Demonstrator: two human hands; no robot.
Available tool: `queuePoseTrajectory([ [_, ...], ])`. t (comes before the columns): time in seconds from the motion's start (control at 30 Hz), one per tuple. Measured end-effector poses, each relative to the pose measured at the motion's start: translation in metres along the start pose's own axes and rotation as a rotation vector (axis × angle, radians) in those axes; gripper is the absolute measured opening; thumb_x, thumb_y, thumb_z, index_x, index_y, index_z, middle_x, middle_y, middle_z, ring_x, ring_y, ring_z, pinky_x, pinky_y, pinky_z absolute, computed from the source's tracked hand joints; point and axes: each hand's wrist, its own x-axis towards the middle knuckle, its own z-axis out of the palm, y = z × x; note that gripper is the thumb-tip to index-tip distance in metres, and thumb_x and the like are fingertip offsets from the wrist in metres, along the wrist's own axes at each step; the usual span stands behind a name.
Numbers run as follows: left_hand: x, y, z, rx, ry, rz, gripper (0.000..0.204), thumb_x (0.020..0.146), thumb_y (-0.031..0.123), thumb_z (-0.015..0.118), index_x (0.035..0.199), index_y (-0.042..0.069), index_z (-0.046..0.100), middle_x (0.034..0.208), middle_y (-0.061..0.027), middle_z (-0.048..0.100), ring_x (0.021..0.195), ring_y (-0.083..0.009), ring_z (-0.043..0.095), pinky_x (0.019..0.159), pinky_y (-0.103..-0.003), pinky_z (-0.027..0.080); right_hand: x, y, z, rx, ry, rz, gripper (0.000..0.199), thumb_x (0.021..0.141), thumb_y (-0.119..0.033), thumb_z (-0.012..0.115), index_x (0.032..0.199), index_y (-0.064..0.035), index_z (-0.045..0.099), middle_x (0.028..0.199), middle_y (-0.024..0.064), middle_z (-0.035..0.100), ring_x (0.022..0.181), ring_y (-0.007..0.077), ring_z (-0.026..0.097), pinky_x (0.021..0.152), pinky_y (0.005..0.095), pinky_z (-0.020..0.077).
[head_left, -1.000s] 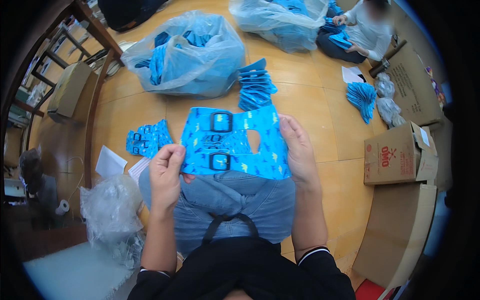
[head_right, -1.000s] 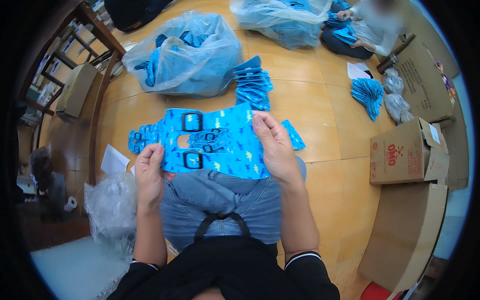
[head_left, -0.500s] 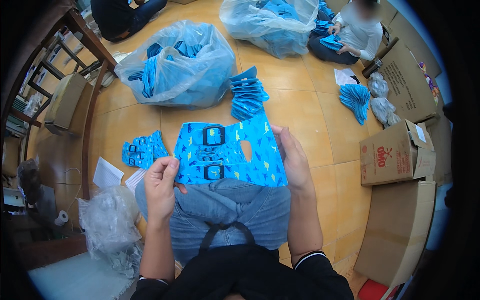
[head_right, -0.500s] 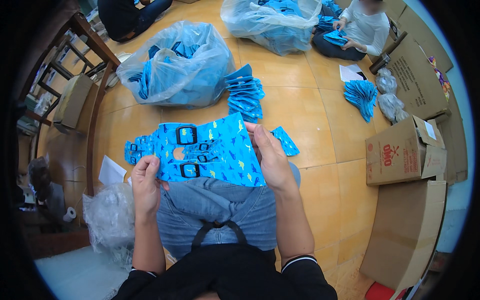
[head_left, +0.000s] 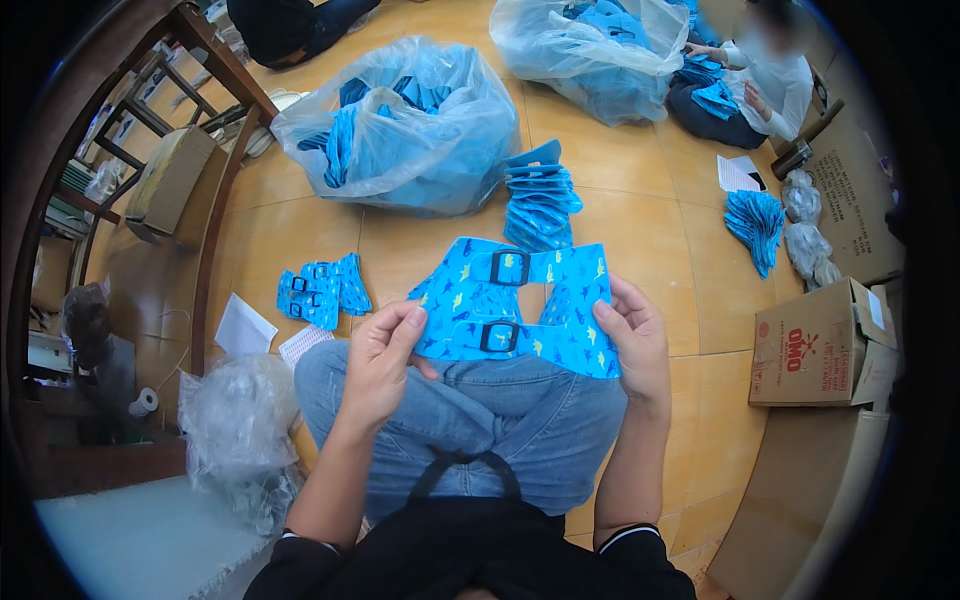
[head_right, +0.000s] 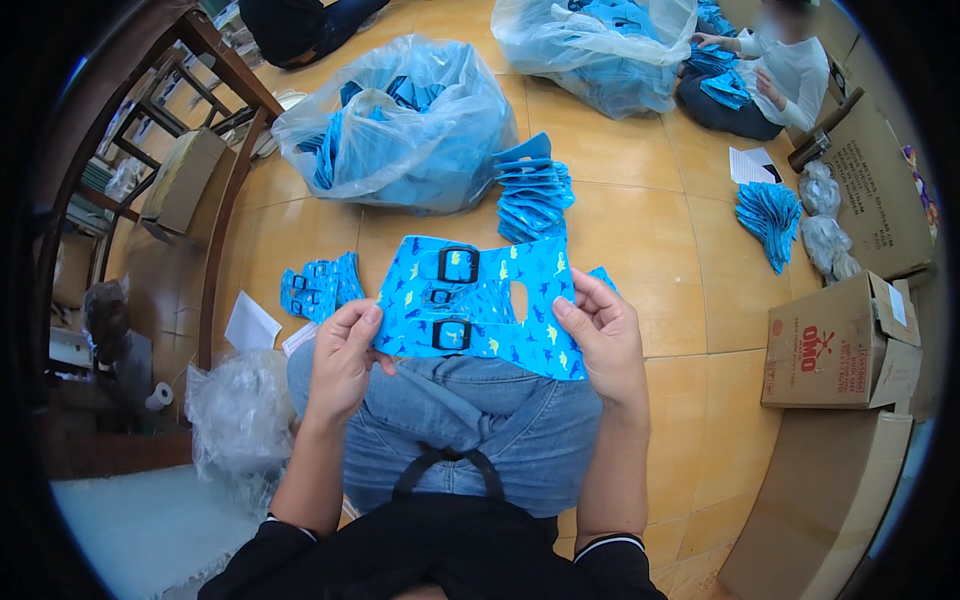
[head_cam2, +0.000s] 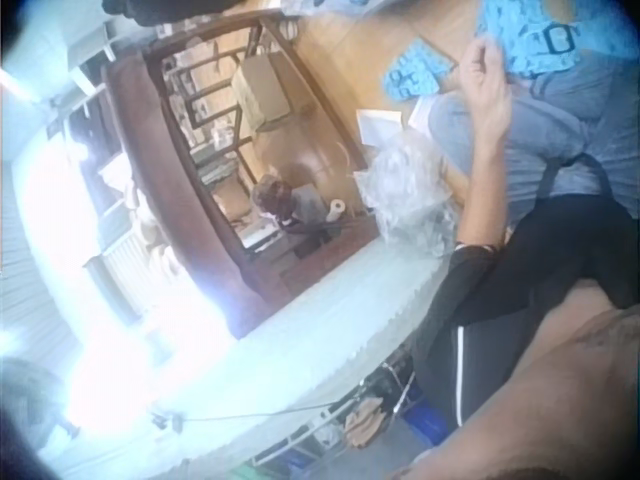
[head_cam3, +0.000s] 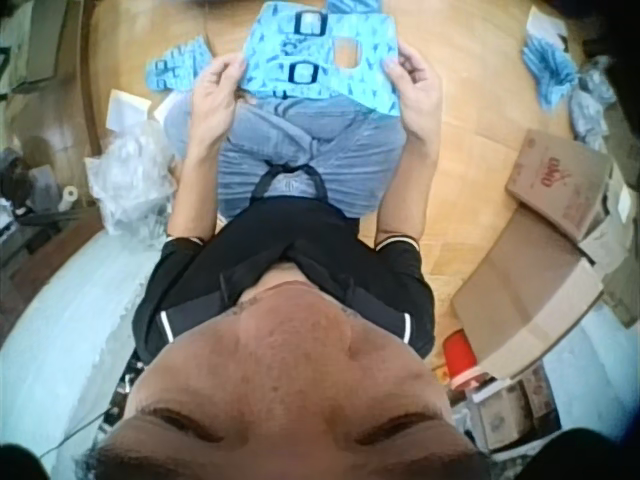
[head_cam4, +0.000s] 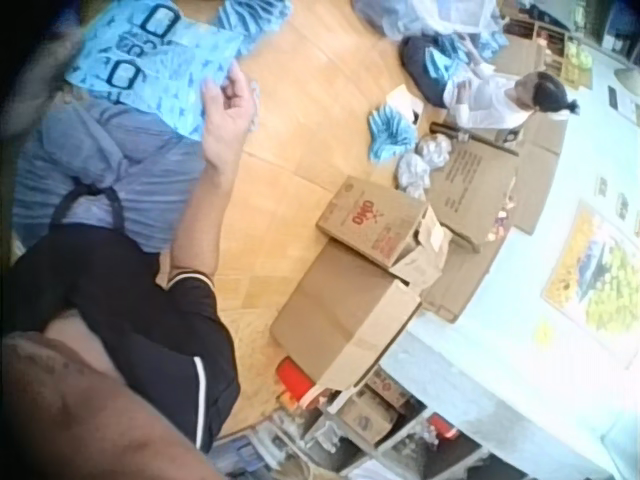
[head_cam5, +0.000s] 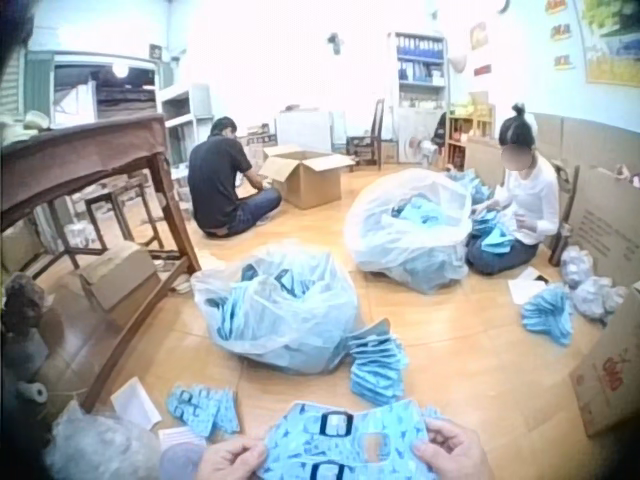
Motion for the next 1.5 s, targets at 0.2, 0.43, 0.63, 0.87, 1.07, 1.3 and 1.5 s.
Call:
queuePoseTrajectory([
  [0.2,0.019,-0.036,0.019,-0.048,-0.073,-0.152,0.020,0.098,0.017,0.052,0.110,0.002,0.057,0.090,-0.0027,0.062,0.076,-0.0092,0.061,0.062,-0.026,0.055,0.007,0.025,-0.052,-0.116,-0.029,0.029,0.037,0.090,-0.009,0.062,0.124,0.0041,0.054,0.093,0.0060,0.065,0.083,0.0076,0.061,0.072,0.0221,0.0496],
  [0.43,0.064,-0.170,0.073,0.238,-0.217,-0.368,0.017,0.094,0.014,0.058,0.105,0.001,0.057,0.090,-0.0030,0.061,0.081,-0.0109,0.060,0.067,-0.027,0.055,0.025,0.092,-0.146,-0.602,0.263,0.184,0.034,0.091,-0.014,0.061,0.121,0.0013,0.056,0.091,0.0091,0.066,0.083,0.0114,0.063,0.069,0.0262,0.0501],
  [0.63,0.102,-0.241,0.090,0.687,-0.210,-0.268,0.021,0.088,0.016,0.065,0.096,-0.003,0.062,0.086,-0.0087,0.062,0.073,-0.0133,0.061,0.062,-0.028,0.053,0.054,0.140,-0.186,-0.965,0.340,0.105,0.033,0.089,-0.018,0.062,0.118,-0.0015,0.060,0.107,0.0207,0.066,0.095,0.0316,0.066,0.082,0.0378,0.0510],
  [0.87,0.104,-0.225,0.095,0.859,-0.125,0.095,0.025,0.081,0.011,0.070,0.102,0.000,0.063,0.091,-0.0127,0.058,0.073,-0.0181,0.060,0.056,-0.030,0.048,0.073,0.167,-0.188,-1.300,0.398,-0.203,0.033,0.089,-0.019,0.062,0.115,0.0003,0.061,0.106,0.0189,0.063,0.098,0.0342,0.061,0.085,0.0397,0.0486],
  [1.07,0.066,-0.158,0.024,0.967,0.116,0.168,0.026,0.081,0.012,0.070,0.104,0.003,0.062,0.097,-0.0120,0.058,0.072,-0.0214,0.058,0.063,-0.032,0.049,0.047,0.118,-0.113,-0.887,0.366,-0.072,0.036,0.088,-0.021,0.064,0.114,0.0029,0.060,0.105,0.0175,0.062,0.097,0.0319,0.061,0.085,0.0398,0.0480],
  [1.3,0.029,-0.103,-0.026,0.404,0.313,-0.050,0.022,0.090,0.014,0.066,0.108,0.003,0.061,0.084,-0.0013,0.056,0.072,-0.0044,0.053,0.061,-0.019,0.043,0.041,0.175,0.038,-1.130,-0.127,-0.017,0.053,0.081,-0.024,0.071,0.126,-0.0028,0.053,0.110,0.0176,0.057,0.100,0.0352,0.057,0.085,0.0443,0.0468],
  [1.5,-0.010,-0.074,-0.044,0.316,0.266,0.105,0.021,0.091,0.012,0.065,0.109,0.002,0.061,0.078,0.0008,0.057,0.073,-0.0033,0.052,0.063,-0.016,0.040,0.041,0.221,0.050,-1.419,-0.001,-0.071,0.065,0.072,-0.018,0.072,0.131,-0.0052,0.049,0.107,0.0157,0.054,0.101,0.0337,0.053,0.085,0.0432,0.0450],
])
